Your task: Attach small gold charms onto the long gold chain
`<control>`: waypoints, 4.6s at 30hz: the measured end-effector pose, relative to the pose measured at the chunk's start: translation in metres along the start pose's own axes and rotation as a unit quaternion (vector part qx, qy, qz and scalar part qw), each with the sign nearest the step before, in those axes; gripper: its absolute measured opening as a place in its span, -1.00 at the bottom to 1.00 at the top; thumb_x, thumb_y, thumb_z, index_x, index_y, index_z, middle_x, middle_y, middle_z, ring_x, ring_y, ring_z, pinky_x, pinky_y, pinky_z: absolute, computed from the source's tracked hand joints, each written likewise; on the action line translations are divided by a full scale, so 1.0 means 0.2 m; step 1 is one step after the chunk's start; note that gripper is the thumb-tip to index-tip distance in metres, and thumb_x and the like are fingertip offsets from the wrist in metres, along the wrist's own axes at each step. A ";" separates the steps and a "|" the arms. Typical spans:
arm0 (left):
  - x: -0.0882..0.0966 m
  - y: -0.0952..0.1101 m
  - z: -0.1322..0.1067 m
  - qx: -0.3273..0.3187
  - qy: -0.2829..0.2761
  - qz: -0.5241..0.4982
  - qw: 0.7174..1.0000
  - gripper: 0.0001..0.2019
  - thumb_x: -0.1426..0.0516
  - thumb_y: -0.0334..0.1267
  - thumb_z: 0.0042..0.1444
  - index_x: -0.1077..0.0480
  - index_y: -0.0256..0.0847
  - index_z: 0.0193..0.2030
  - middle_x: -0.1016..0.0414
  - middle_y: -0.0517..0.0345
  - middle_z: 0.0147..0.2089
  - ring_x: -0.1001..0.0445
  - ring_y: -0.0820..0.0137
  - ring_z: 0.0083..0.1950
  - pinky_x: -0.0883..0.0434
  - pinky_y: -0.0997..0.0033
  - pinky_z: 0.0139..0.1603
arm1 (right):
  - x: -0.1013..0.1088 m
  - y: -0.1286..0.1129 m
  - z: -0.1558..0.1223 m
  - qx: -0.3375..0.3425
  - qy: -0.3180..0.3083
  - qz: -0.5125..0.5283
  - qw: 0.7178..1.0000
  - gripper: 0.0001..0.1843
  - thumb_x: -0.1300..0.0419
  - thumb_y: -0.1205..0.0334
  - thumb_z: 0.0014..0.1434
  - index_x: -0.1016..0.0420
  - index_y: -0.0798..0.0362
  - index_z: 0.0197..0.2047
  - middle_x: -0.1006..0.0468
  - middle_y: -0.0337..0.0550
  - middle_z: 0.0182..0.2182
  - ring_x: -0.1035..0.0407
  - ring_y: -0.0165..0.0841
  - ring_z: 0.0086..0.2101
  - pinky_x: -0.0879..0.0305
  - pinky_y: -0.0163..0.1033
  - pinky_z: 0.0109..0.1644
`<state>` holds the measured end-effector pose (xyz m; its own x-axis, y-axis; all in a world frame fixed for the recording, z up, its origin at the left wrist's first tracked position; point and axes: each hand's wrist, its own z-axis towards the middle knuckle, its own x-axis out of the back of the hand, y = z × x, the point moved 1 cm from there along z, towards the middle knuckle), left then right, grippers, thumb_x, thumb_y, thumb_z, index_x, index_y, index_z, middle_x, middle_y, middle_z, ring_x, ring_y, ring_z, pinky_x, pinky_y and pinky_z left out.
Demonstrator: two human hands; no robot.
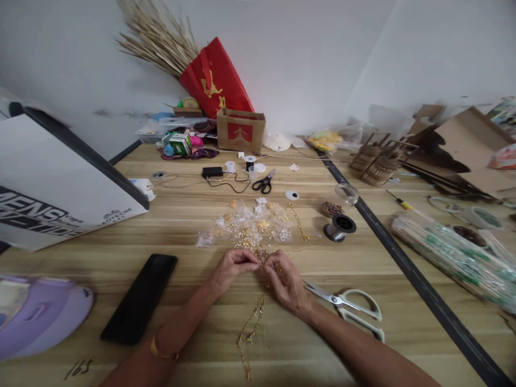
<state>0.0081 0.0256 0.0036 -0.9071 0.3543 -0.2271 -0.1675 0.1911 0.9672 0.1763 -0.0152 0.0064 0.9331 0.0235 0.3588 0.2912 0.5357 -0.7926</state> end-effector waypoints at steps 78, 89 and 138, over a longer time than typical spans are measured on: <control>0.01 -0.03 0.02 -0.017 -0.012 -0.028 0.999 -0.87 -0.36 -0.33 -0.22 -0.51 -0.27 -0.53 -0.52 0.17 -0.44 -0.44 0.45 -0.36 -0.36 0.47 -0.26 | 0.04 -0.01 0.02 0.031 -0.002 -0.024 0.999 -0.93 0.00 0.34 0.25 -0.28 0.04 -0.27 -0.34 -0.16 -0.41 -0.25 -0.36 -0.38 -0.23 -0.25 -0.30; 0.02 -0.05 0.02 -0.022 -0.024 -0.027 0.999 -0.91 -0.34 -0.37 -0.18 -0.53 -0.26 -0.50 -0.53 0.18 -0.42 -0.45 0.46 -0.35 -0.36 0.50 -0.24 | 0.03 0.00 0.01 0.044 -0.002 -0.019 0.999 -0.93 -0.01 0.36 0.24 -0.28 0.04 -0.27 -0.36 -0.15 -0.40 -0.26 -0.36 -0.35 -0.24 -0.24 -0.27; 0.01 -0.04 0.02 -0.019 -0.038 -0.010 0.999 -0.89 -0.36 -0.30 -0.20 -0.55 -0.24 -0.53 -0.51 0.17 -0.45 -0.42 0.46 -0.37 -0.35 0.48 -0.26 | 0.04 0.00 0.03 0.128 -0.022 -0.089 0.988 -0.92 -0.01 0.39 0.23 -0.27 0.05 -0.24 -0.38 -0.12 -0.37 -0.24 -0.31 -0.31 -0.25 -0.14 -0.20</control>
<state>0.0088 0.0294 -0.0045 -0.8717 0.4198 -0.2526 -0.2004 0.1650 0.9657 0.1837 -0.0093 0.0118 0.8605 -0.0564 0.5064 0.3816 0.7298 -0.5672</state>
